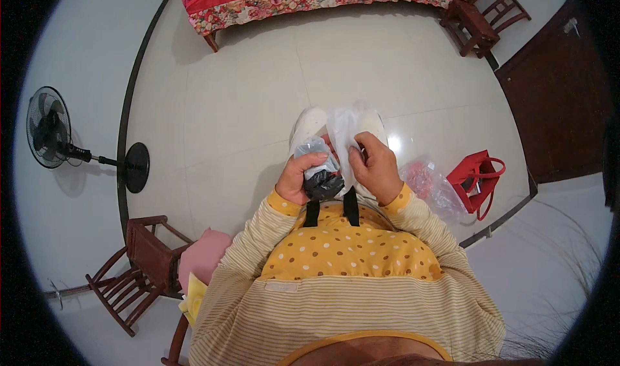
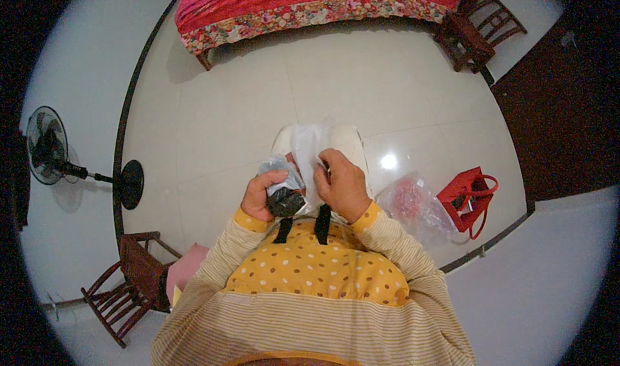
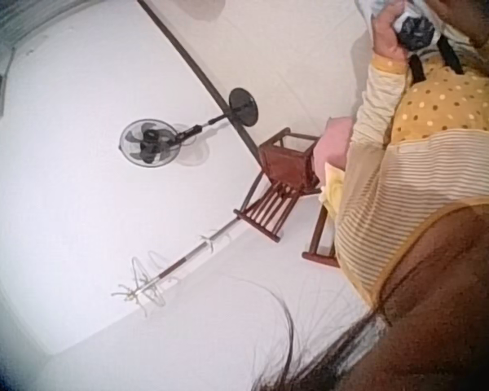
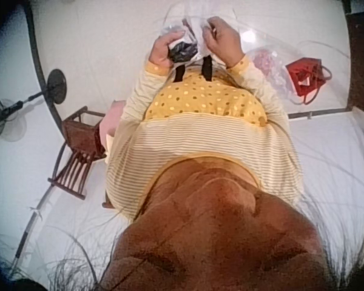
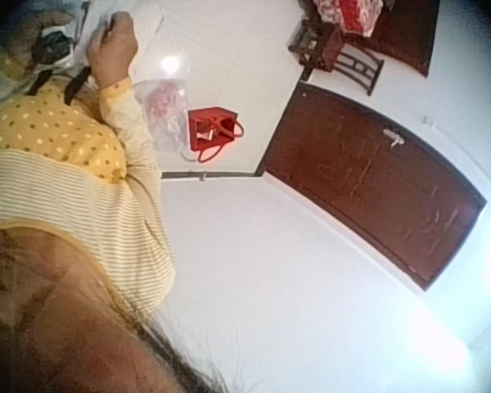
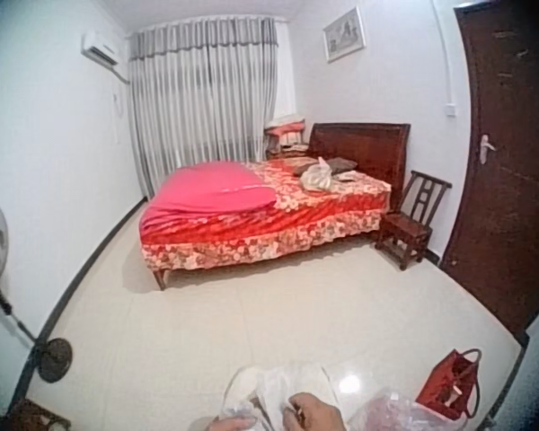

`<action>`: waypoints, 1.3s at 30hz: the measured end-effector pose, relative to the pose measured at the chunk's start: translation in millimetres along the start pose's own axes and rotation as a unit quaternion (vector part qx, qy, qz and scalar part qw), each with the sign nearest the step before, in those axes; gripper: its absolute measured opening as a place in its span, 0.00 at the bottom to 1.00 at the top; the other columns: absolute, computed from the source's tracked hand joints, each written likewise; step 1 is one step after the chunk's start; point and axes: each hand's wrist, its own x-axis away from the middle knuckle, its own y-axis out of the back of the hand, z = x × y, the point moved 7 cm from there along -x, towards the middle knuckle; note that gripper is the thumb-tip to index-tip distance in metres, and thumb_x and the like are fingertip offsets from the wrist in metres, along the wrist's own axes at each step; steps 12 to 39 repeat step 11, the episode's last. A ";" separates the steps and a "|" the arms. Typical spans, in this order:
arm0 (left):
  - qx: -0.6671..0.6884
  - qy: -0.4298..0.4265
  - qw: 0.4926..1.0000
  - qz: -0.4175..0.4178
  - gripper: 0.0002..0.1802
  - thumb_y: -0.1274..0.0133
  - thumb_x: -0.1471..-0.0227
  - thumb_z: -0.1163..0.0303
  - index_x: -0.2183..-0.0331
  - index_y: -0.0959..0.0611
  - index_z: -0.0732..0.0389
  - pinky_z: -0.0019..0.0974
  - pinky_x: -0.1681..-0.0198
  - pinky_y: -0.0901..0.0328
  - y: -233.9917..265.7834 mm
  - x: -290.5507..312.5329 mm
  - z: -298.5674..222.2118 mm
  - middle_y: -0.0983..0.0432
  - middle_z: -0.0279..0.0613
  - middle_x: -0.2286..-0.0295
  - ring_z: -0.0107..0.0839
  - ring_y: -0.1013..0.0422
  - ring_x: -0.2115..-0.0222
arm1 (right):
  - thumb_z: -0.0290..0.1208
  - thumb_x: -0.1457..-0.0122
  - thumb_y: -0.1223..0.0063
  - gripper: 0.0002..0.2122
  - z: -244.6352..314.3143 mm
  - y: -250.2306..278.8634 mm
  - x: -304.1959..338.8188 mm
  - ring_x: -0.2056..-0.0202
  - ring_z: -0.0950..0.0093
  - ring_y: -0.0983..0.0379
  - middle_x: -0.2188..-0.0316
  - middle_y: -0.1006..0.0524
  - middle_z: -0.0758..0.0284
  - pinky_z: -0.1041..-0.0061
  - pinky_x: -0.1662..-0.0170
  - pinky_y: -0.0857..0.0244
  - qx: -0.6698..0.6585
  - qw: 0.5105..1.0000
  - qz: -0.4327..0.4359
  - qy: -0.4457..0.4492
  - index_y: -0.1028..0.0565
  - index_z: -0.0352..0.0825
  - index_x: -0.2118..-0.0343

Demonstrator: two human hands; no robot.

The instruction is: The recorder is unfolding plastic bags and wrapping a gray item in a white plastic bag and bubble wrap while sitting on the floor.

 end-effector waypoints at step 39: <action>-0.172 -0.516 0.804 -0.241 0.29 0.47 0.58 0.68 0.53 0.30 0.70 0.44 0.48 0.41 69.0 75.9 -135.0 0.31 0.45 0.55 0.40 0.36 0.52 | 0.25 0.48 0.53 0.12 -62.4 35.6 -15.3 0.67 0.79 0.28 0.70 0.25 0.69 0.82 0.61 0.33 -0.445 0.862 -0.024 -0.244 0.29 0.32 0.59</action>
